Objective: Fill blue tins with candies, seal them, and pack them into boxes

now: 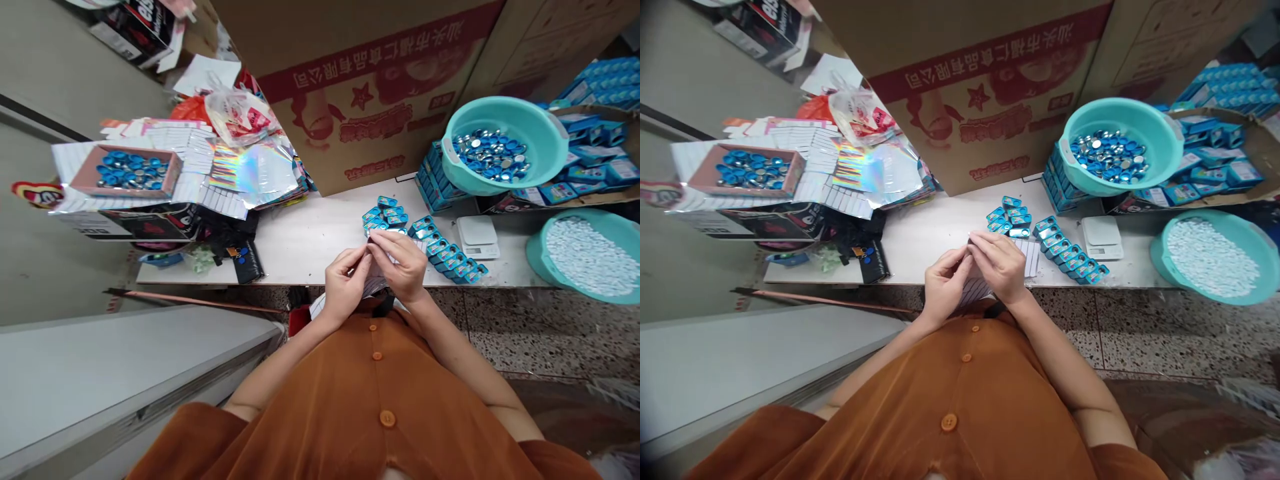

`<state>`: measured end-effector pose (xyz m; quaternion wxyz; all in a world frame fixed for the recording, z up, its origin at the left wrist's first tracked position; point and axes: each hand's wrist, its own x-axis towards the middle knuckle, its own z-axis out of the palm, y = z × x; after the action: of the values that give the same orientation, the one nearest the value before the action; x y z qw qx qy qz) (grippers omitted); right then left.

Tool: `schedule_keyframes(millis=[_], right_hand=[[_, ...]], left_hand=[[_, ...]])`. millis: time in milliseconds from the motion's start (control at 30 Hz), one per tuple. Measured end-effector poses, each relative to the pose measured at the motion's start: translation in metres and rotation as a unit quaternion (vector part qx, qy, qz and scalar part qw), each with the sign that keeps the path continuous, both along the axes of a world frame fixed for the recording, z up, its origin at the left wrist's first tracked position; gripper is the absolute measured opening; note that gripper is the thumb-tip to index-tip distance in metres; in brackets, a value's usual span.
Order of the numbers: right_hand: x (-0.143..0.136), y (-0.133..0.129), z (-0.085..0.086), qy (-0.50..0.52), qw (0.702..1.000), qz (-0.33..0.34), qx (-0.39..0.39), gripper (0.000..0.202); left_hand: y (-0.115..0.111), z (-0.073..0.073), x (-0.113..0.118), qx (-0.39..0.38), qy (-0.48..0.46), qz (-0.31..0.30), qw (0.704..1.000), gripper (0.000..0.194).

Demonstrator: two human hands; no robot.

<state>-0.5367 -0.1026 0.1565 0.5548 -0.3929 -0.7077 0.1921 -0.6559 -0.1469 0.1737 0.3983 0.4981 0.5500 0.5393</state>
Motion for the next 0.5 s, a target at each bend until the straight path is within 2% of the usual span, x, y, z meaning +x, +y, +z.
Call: schedule_keyframes(millis=[267, 500], right_hand=[[-0.0054, -0.0018, 0.0046, 0.010, 0.999, -0.008, -0.036, 0.026], [-0.0028, -0.0038, 0.0051, -0.026, 1.000, 0.012, -0.002, 0.027]], left_hand=[[-0.0032, 0.0031, -0.0024, -0.002, -0.012, 0.005, 1.000, 0.025], [-0.0051, 0.0026, -0.0003, -0.010, -0.018, 0.020, 1.000, 0.025]])
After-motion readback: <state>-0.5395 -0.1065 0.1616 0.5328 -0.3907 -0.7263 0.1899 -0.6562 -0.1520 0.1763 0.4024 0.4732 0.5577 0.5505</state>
